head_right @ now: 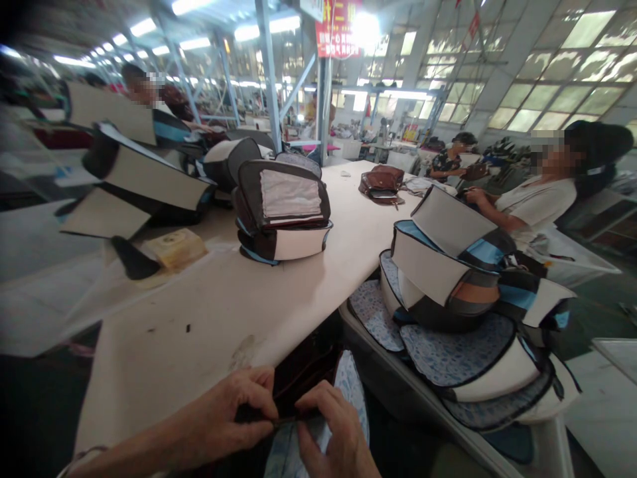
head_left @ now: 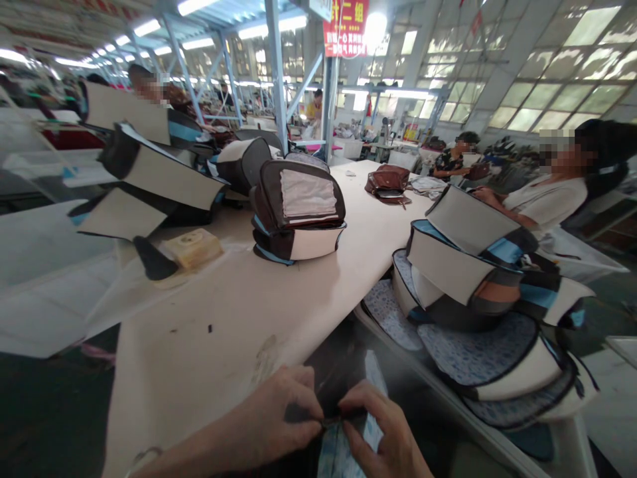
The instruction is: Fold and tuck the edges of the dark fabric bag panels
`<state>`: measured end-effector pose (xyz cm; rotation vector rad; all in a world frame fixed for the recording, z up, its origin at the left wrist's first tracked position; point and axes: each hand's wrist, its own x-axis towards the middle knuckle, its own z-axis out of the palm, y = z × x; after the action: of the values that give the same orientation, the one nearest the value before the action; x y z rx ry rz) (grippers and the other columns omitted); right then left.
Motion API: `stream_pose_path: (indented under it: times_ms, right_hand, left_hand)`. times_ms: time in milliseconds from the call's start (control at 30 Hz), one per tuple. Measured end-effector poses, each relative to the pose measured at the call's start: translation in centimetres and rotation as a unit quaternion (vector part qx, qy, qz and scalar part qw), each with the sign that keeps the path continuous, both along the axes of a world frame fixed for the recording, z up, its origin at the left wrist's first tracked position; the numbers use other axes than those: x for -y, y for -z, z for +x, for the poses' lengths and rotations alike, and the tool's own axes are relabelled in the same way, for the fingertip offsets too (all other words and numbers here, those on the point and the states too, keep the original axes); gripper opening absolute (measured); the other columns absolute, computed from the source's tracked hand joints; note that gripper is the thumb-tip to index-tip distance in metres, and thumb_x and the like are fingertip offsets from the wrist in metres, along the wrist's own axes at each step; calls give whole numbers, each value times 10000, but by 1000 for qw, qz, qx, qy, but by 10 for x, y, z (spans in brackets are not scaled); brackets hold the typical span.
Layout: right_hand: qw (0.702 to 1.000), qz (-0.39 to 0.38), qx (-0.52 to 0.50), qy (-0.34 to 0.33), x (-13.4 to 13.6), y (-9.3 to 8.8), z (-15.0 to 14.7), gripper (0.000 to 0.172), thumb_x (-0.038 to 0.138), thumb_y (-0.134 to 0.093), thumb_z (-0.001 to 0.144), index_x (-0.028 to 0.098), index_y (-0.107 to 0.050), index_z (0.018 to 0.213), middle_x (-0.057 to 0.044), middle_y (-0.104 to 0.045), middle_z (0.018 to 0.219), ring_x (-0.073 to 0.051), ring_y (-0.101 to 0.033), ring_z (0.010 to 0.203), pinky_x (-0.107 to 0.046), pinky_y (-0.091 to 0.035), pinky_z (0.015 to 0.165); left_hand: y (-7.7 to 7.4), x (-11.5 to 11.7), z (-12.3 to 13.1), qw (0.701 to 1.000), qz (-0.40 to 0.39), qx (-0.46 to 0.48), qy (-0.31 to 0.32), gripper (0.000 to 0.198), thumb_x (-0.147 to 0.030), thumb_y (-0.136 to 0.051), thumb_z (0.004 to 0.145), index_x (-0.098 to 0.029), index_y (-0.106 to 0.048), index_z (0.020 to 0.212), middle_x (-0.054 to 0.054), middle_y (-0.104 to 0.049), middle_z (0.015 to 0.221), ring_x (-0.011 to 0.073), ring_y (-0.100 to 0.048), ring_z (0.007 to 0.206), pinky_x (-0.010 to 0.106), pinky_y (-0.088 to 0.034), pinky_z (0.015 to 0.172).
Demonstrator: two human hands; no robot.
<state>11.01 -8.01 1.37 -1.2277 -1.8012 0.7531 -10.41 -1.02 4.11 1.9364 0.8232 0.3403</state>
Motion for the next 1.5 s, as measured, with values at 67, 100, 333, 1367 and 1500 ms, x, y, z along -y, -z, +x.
stream_pose_path:
  times_ms: [67, 100, 333, 1367, 1500]
  right_hand:
    - [1000, 14, -9, -2, -1, 1, -2, 176, 89, -545, 803, 207, -593, 925, -32, -640, 843, -182, -625, 804, -285, -510, 718]
    - [1000, 21, -12, -8, -1, 1, -3, 163, 89, -544, 806, 203, -598, 910, -34, -639, 827, -181, -624, 786, -281, -510, 698]
    - [998, 53, -17, -26, -4, 2, -8, 180, 48, -540, 822, 192, -603, 910, -45, -636, 812, -172, -624, 759, -271, -523, 662]
    - [902, 321, 288, 11, -3, 4, -18, 223, 67, -417, 908, 119, -631, 933, -100, -736, 774, -247, -699, 710, -342, -595, 645]
    - [934, 249, 251, -48, -3, -4, -12, 206, 92, -433, 944, 132, -626, 1004, -88, -718, 812, -203, -662, 701, -294, -571, 612]
  left_hand:
    - [-1, 1, -1, 1000, -1, -3, 5, 113, -137, -663, 776, -230, -726, 776, -33, -534, 799, 118, -530, 808, 229, -380, 741]
    - [-2, 2, -2, 1000, -7, -2, 7, 103, -151, -654, 792, -228, -722, 791, -29, -535, 821, 122, -533, 824, 229, -384, 751]
    - [-4, -11, -2, 994, -97, 2, 45, 370, -411, -435, 962, -182, -690, 822, -10, -488, 833, 131, -491, 772, 232, -386, 720]
    - [-2, 14, 3, 996, -67, -3, -60, 169, -236, -587, 869, -176, -668, 733, -6, -549, 853, 135, -519, 808, 240, -398, 746]
    - [1, 13, 1, 995, -67, -2, -70, 154, -224, -592, 868, -180, -675, 747, -10, -549, 862, 132, -521, 820, 239, -398, 765]
